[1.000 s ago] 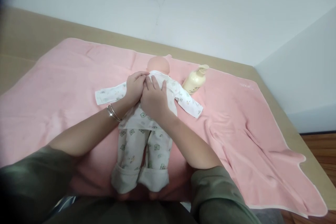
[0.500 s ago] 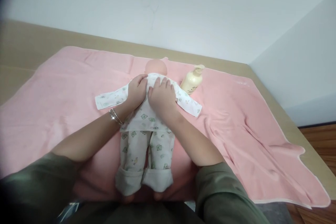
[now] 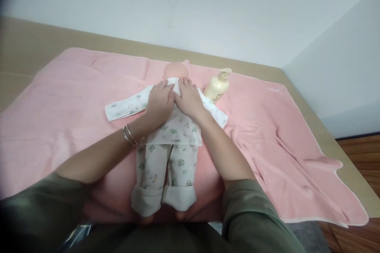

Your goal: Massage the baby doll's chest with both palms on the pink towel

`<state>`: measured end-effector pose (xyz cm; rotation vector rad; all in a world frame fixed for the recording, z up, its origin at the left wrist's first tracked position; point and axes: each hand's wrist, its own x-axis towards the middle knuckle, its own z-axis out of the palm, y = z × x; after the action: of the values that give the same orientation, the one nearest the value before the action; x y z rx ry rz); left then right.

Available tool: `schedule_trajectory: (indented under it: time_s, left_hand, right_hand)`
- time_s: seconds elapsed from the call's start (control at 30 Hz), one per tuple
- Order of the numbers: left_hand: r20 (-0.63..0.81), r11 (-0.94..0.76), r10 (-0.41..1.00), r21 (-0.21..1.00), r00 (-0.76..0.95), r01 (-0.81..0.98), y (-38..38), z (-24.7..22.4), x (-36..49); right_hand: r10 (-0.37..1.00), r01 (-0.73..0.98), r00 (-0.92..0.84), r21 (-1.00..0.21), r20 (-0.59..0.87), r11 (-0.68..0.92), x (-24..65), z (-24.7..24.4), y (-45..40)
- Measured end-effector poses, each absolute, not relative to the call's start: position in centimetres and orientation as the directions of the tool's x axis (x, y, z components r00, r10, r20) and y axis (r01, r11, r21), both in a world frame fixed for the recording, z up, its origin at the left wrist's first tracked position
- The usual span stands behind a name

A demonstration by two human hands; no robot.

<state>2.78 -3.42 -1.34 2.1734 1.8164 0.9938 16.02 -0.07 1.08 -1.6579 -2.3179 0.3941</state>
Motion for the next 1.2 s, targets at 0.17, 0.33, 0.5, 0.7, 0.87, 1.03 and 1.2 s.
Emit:
schedule_trajectory:
  time_s: [0.17, 0.33, 0.5, 0.7, 0.87, 1.03, 1.2]
  left_hand:
    - [0.381, -0.279, 0.922, 0.546, 0.063, 0.790, -3.0, -1.4, 2.4]
    - [0.295, -0.162, 0.955, 0.583, -0.022, 0.796, -0.3, -1.8, 0.3]
    - [0.289, -0.161, 0.956, 0.417, 0.037, 0.895, -1.8, -1.0, 1.1]
    - [0.275, -0.219, 0.950, 0.255, 0.147, 0.942, -4.7, -0.3, 2.4]
    - [0.254, -0.250, 0.953, 0.335, 0.168, 0.909, -2.6, -1.2, 1.2]
    - [0.190, -0.102, 0.981, 0.411, 0.024, 0.906, -0.4, -1.6, -0.1]
    - [0.238, -0.194, 0.965, 0.364, 0.110, 0.911, -2.4, -1.3, 0.9]
  right_hand:
    - [0.951, 0.912, -0.299, -0.269, 0.078, 0.309, 15.0, 1.5, -1.8]
    - [0.930, 0.928, -0.328, -0.130, 0.164, 0.350, 12.6, 1.6, -5.2]
    - [0.884, 0.820, -0.452, -0.334, 0.122, 0.465, 14.8, 1.8, -2.7]
    - [0.983, 0.902, -0.175, -0.393, 0.049, 0.180, 16.8, 1.0, 0.6]
    - [0.961, 0.943, -0.225, -0.213, 0.164, 0.257, 14.2, 0.5, -3.0]
    - [0.870, 0.865, -0.414, -0.180, 0.269, 0.468, 12.9, -0.3, -4.8]
    - [0.948, 0.869, -0.256, -0.385, 0.187, 0.311, 15.0, 0.0, -1.0]
